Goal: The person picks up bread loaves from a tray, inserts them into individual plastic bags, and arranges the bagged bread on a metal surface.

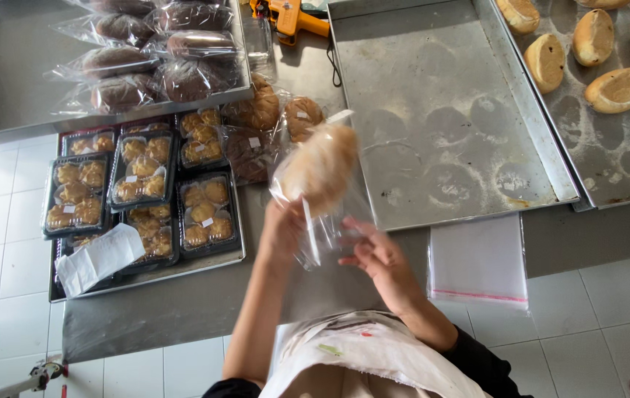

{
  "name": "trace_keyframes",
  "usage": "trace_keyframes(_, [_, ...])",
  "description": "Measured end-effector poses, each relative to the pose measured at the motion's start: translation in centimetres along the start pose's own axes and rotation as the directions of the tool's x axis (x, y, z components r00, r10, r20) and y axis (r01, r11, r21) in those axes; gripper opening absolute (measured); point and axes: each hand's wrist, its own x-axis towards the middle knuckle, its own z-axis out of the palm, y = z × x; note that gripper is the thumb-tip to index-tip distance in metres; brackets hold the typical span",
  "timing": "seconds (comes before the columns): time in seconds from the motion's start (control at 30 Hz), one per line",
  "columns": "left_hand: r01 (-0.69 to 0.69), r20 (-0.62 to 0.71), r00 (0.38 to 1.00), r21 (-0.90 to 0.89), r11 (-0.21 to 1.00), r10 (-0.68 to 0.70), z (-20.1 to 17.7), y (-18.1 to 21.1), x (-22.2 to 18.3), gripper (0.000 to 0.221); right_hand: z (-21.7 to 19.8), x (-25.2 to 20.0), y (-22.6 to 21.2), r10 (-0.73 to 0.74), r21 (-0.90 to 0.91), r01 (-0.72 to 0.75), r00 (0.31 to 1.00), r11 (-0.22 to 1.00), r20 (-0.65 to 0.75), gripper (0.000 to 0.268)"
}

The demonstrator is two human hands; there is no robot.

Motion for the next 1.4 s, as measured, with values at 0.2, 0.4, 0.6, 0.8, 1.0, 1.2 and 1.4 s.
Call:
trace_keyframes(0.2, [0.172,-0.316,0.948,0.584,0.793,0.027,-6.5,5.0,10.0,0.045,-3.1,-2.2,0.9,0.089,-0.189,-0.079,0.995,0.979,0.048,0.037])
trace_keyframes(0.4, [0.149,0.206,0.706,0.892,-0.427,0.678,-0.9,8.5,3.7,0.063,-14.2,-8.7,3.9,-0.028,-0.110,-0.043,0.819,0.993,-0.573,0.033])
trace_keyframes(0.6, [-0.726,0.735,0.678,0.662,0.188,0.030,13.6,-10.6,-4.1,0.046,-19.4,-14.9,2.8,-0.110,-0.062,0.115,0.475,0.991,-0.873,0.020])
trace_keyframes(0.8, [-0.946,0.924,0.270,0.307,0.103,-0.270,14.3,-24.9,-5.3,0.052,-18.3,-17.4,1.2,-0.162,-0.088,0.195,0.405,0.977,-0.900,0.022])
trace_keyframes(1.0, [-0.924,0.907,0.335,0.369,0.099,-0.254,11.7,-26.9,-4.3,0.045,-20.1,-19.3,6.8,-0.133,-0.124,0.048,0.320,0.991,-0.938,0.021])
trace_keyframes(1.2, [-0.978,0.816,0.199,0.126,-0.168,-0.543,14.0,-25.5,-5.5,0.026,-22.1,-18.8,11.4,-0.098,-0.123,-0.045,0.375,0.991,-0.922,0.020])
trace_keyframes(1.4, [-0.939,0.890,0.300,0.211,-0.273,-0.344,16.2,-23.6,-8.5,0.041,-21.6,-17.7,11.1,-0.035,-0.101,-0.153,0.383,0.983,-0.923,0.023])
